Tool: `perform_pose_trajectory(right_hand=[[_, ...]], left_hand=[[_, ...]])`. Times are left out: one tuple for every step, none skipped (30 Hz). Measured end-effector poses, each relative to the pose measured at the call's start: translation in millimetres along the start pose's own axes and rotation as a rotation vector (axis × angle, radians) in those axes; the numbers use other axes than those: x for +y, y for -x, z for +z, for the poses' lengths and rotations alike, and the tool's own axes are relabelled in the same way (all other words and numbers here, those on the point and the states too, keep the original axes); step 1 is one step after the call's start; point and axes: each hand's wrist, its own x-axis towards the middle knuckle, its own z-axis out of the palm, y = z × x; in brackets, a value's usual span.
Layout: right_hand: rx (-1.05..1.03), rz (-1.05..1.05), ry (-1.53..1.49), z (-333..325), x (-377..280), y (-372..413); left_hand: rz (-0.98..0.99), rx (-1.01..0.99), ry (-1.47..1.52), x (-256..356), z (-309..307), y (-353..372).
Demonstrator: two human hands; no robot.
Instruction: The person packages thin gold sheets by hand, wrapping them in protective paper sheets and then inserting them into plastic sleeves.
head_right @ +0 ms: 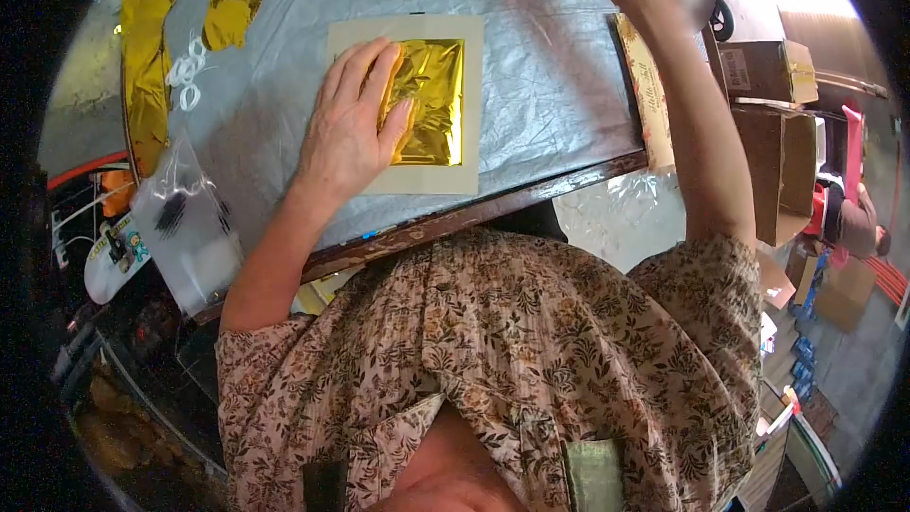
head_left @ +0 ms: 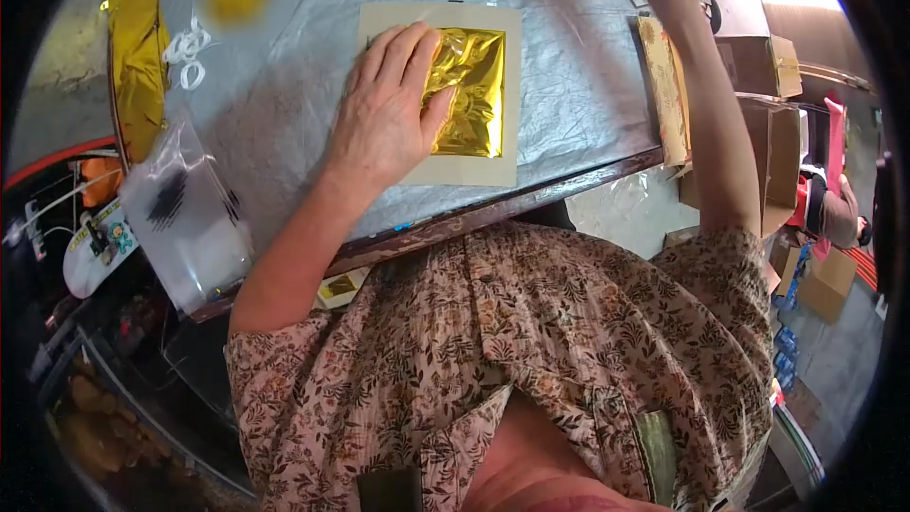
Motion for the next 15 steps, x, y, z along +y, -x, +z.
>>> perform_pose_trajectory(right_hand=[[0.039, -0.088, -0.038, 8, 11, 15], [0.077, -0.174, -0.076, 19, 17, 31], [0.099, -0.382, -0.056, 23, 6, 57], [0.005, -0.456, -0.063, 30, 7, 75], [-0.078, -0.463, -0.083, 32, -5, 95], [-0.162, -0.469, -0.104, 32, -21, 113], [-0.194, -0.458, -0.094, 33, -32, 123], [-0.226, -0.442, -0.084, 35, -39, 131], [-0.248, -0.415, -0.123, 39, -41, 135], [-0.245, -0.418, -0.125, 43, -42, 137], [-0.230, -0.439, -0.125, 47, -45, 139], [-0.217, -0.457, -0.126, 50, -47, 141], [-0.250, -0.443, -0.120, 51, -48, 143], [-0.251, -0.443, -0.124, 51, -48, 144], [-0.266, -0.444, -0.116, 49, -49, 143]], left_hand=[[-0.005, 0.001, 0.002, -1, 1, 0], [-0.003, -0.001, -0.002, -1, 2, 1], [0.000, 0.001, -0.007, -1, 1, 1], [-0.002, 0.004, -0.008, -1, 1, 1], [-0.004, -0.001, -0.008, -1, 0, 1], [-0.006, -0.006, -0.009, 0, 0, 1], [-0.010, -0.005, -0.011, -1, 0, 1], [-0.010, -0.010, 0.017, -1, 0, 1], [-0.010, -0.015, 0.044, -1, 0, 1], [-0.011, -0.014, 0.040, -1, 0, 1], [-0.014, -0.014, 0.033, 0, 0, 1], [-0.016, -0.017, 0.028, 0, -1, 1], [-0.017, -0.020, 0.028, 1, -1, 1], [-0.015, -0.018, 0.033, 0, -1, 1], [-0.013, -0.017, 0.038, 0, -1, 0]])
